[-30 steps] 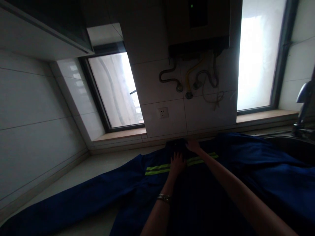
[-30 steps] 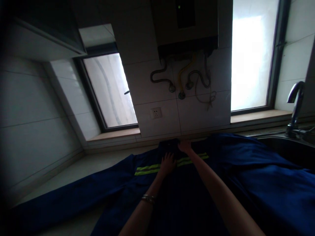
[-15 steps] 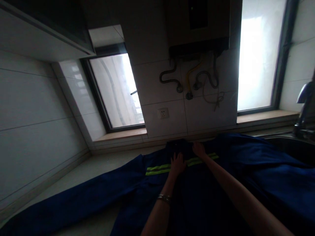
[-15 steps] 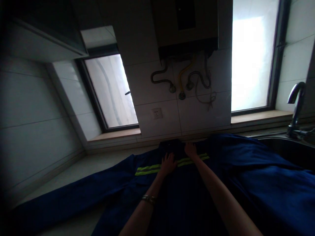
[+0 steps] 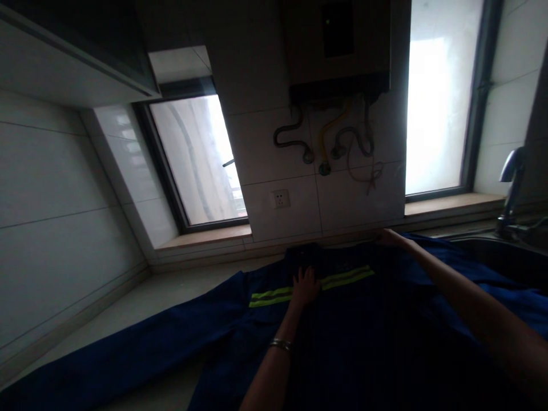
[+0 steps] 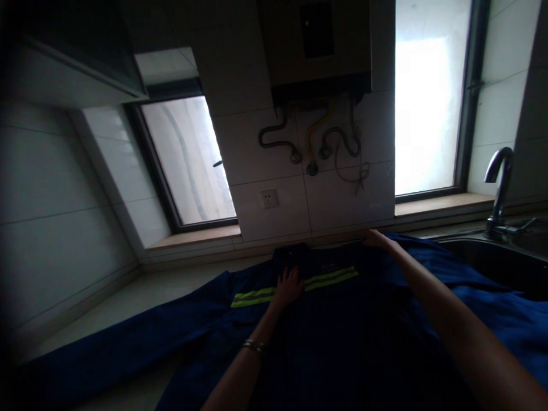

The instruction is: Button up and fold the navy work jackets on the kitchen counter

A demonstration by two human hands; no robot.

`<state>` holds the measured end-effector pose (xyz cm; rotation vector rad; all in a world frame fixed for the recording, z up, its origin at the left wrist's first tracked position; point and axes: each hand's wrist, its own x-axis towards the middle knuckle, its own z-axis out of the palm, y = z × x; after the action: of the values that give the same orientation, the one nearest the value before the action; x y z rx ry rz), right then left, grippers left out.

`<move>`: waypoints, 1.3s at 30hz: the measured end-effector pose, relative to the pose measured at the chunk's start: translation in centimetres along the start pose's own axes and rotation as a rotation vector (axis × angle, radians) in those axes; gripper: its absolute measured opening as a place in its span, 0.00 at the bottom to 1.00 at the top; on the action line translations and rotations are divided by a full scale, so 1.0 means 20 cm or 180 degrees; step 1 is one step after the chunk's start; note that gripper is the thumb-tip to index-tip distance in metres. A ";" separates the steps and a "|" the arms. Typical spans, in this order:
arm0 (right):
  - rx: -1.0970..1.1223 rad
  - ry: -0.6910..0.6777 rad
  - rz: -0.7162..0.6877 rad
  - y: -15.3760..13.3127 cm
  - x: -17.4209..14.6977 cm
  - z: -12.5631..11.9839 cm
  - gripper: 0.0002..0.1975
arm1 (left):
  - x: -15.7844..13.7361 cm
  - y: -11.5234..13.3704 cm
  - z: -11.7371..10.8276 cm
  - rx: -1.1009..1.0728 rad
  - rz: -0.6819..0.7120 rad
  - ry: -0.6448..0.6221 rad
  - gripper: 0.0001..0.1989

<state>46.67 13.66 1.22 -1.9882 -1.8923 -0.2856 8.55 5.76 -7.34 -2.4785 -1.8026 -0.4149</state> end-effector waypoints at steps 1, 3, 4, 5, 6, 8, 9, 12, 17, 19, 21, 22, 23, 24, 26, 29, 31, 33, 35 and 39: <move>-0.0033 -0.0073 -0.0018 0.03 -0.01 -0.01 0.13 | 0.00 0.00 0.00 -0.0002 -0.0006 -0.0005 0.26; -0.0137 -0.0154 -0.0037 0.05 -0.04 -0.01 0.12 | 0.01 -0.01 0.00 0.0009 -0.0010 0.0002 0.25; -0.0196 -0.0118 -0.0029 0.04 -0.06 0.00 0.13 | 0.01 -0.01 0.00 0.0012 -0.0012 0.0008 0.25; -0.0246 -0.0070 -0.0040 0.01 -0.08 0.00 0.15 | 0.01 0.00 -0.01 0.0005 -0.0015 0.0016 0.25; -0.0278 -0.0026 -0.0084 -0.03 -0.10 0.01 0.16 | 0.01 0.01 -0.01 -0.0011 -0.0024 0.0028 0.24; -0.0277 0.0000 -0.0290 -0.17 -0.16 0.03 0.18 | 0.01 0.03 -0.04 -0.0038 -0.0037 0.0155 0.22; -0.0248 -0.0023 -0.0451 -0.25 -0.19 0.03 0.19 | 0.00 0.05 -0.06 -0.0036 0.0005 0.0274 0.21; -0.0083 -0.0189 -0.1060 -0.50 -0.33 0.04 0.23 | -0.05 0.08 -0.15 0.0062 0.0303 0.0661 0.19; 0.0607 -0.0719 -0.2029 -0.84 -0.67 0.07 0.30 | -0.25 -0.13 -0.30 0.0545 -0.0076 0.0657 0.21; 0.0726 -0.0931 -0.2036 -0.91 -0.78 0.09 0.30 | -0.35 -0.30 -0.34 0.0718 -0.0643 0.0295 0.24; 0.0742 -0.1093 -0.1957 -0.95 -0.85 0.12 0.30 | -0.45 -0.46 -0.35 0.0733 -0.1189 -0.0196 0.30; 0.0744 -0.1131 -0.1927 -0.97 -0.87 0.14 0.30 | -0.49 -0.53 -0.35 0.0676 -0.1367 -0.0434 0.33; 0.0740 -0.1127 -0.1909 -0.98 -0.88 0.15 0.30 | -0.52 -0.59 -0.35 0.0596 -0.1476 -0.0624 0.34; 0.0738 -0.1103 -0.1891 -0.99 -0.89 0.17 0.30 | -0.54 -0.63 -0.35 0.0512 -0.1529 -0.0763 0.34; 0.0740 -0.1057 -0.1855 -1.01 -0.89 0.19 0.30 | -0.54 -0.69 -0.34 0.0402 -0.1539 -0.0869 0.33; 0.0723 -0.1016 -0.1771 -1.04 -0.87 0.21 0.30 | -0.48 -0.73 -0.33 0.0395 -0.1463 -0.0823 0.32; 0.0708 -0.0991 -0.1687 -1.07 -0.86 0.22 0.30 | -0.42 -0.75 -0.33 0.0441 -0.1378 -0.0794 0.32; 0.0672 -0.0972 -0.1570 -1.10 -0.84 0.24 0.30 | -0.37 -0.78 -0.34 0.0497 -0.1298 -0.0772 0.31; 0.0639 -0.0978 -0.1446 -1.13 -0.82 0.25 0.30 | -0.34 -0.80 -0.34 0.0532 -0.1246 -0.0744 0.30; 0.0711 -0.1064 -0.1282 -1.19 -0.80 0.20 0.29 | -0.31 -0.85 -0.34 0.0580 -0.1258 -0.0712 0.29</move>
<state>21.43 1.26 -5.66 -1.5728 -2.4107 0.1616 -10.35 4.18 -4.32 -2.1165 -2.3073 0.0198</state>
